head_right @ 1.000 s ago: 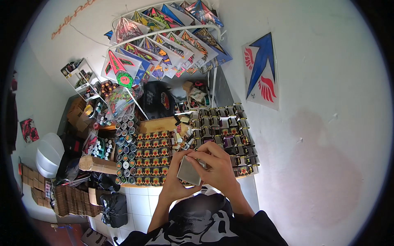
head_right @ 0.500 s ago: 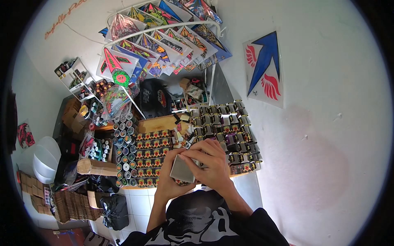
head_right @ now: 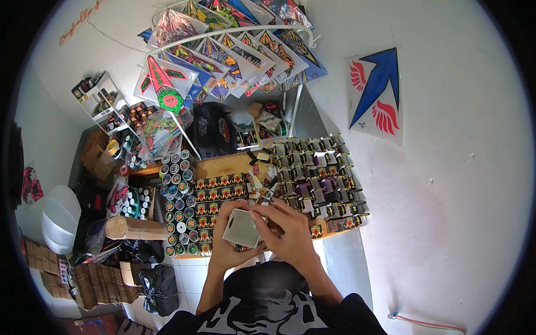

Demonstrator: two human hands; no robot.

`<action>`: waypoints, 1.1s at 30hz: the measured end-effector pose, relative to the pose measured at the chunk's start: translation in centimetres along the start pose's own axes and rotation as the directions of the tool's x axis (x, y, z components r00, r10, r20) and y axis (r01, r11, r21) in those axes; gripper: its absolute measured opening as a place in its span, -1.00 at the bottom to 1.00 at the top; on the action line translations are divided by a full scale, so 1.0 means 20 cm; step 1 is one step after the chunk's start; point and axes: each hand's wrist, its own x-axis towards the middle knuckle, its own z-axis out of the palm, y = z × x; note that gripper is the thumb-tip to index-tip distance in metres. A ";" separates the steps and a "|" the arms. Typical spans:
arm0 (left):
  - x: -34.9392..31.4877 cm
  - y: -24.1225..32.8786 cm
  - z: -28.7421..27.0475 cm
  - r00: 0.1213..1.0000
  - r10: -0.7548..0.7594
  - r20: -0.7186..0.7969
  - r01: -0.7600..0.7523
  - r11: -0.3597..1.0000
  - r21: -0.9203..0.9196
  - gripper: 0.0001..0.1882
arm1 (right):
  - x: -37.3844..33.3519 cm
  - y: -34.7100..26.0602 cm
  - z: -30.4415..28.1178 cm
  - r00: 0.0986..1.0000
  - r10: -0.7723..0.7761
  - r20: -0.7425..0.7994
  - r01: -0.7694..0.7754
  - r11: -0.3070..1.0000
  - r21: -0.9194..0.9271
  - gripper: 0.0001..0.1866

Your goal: The person assembles small white cardboard boxes by folding flaps and inserting small black rectangular items. They then place round spools of colorful string into the boxes and close the lids. The person repeats this process with multiple boxes and spools on a cluttered table.

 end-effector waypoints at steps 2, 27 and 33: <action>-0.02 -0.01 -0.02 0.999 -0.015 0.052 0.020 0.996 -0.092 0.06 | -0.02 -0.01 0.02 1.000 0.025 0.017 -0.025 0.999 -0.020 -0.87; 0.01 -0.02 -0.17 0.992 -0.080 0.097 0.074 0.995 0.061 0.12 | -0.03 0.07 0.20 0.985 0.136 0.103 -0.149 0.980 0.134 -0.79; -0.01 -0.08 -0.16 0.982 -0.153 0.113 0.149 0.988 0.045 0.01 | -0.03 0.13 0.20 0.979 0.184 0.082 -0.197 0.960 0.200 -0.77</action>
